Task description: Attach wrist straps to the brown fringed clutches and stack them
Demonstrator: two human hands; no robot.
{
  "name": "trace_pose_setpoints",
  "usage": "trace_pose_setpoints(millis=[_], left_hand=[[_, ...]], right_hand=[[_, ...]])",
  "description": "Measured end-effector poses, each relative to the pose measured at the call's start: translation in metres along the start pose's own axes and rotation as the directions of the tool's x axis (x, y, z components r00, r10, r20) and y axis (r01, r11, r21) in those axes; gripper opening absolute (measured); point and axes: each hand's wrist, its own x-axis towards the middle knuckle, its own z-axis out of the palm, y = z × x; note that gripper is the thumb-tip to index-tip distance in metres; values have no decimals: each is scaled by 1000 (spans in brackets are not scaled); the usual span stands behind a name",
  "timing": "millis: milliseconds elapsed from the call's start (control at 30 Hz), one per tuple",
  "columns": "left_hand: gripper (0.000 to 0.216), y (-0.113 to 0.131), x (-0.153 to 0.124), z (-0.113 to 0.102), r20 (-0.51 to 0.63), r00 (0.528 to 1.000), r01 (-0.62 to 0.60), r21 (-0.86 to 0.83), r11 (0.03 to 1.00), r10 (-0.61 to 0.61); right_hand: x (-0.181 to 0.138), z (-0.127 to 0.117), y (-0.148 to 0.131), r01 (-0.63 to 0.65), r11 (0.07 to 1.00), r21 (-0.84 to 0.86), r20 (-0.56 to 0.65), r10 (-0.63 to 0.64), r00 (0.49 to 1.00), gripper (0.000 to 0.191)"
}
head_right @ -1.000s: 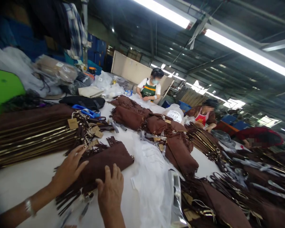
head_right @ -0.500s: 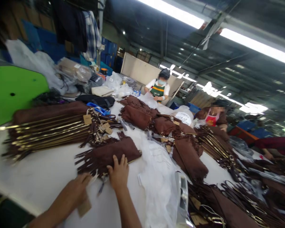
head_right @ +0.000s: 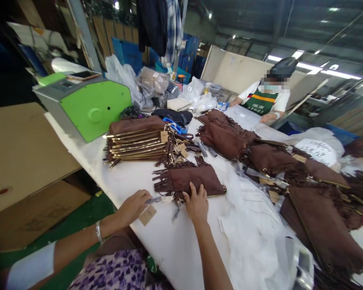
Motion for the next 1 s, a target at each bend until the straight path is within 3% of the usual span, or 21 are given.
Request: trace_pose_setpoints(millis=[167,267,433,567,667,800,900,1000], left_hand=[[25,-12,15,-10,12,999,40,-49,998,-39],[24,-12,21,-19,33,998,60,-89,994,-57],[21,-10,31,-32,111,991,93,-192,977,-72],[24,-9,36,-36,77,996,54,-98,994,-46],[26,-7,34,-35,112,993,22,-4,1000,-22],[25,-4,29,-29,118,993,11,45,999,-17],[20,-3,25,-23,87,996,-23,80,997,16],[18,-1,26,-17,75,997,-14,164,986,1]], right_hand=[[-41,-17,-31,160,971,178,-153,-133,979,40],[-80,-12,-63,282,907,313,-58,-278,959,35],[-115,15,-103,373,892,257,14,-389,921,42],[-118,18,-102,399,883,247,54,-423,904,39],[-120,10,-88,424,871,248,81,-455,887,29],[-125,3,-76,386,901,200,69,-406,911,19],[-127,4,-80,341,921,189,38,-354,935,32],[-127,6,-87,392,884,253,51,-417,907,50]])
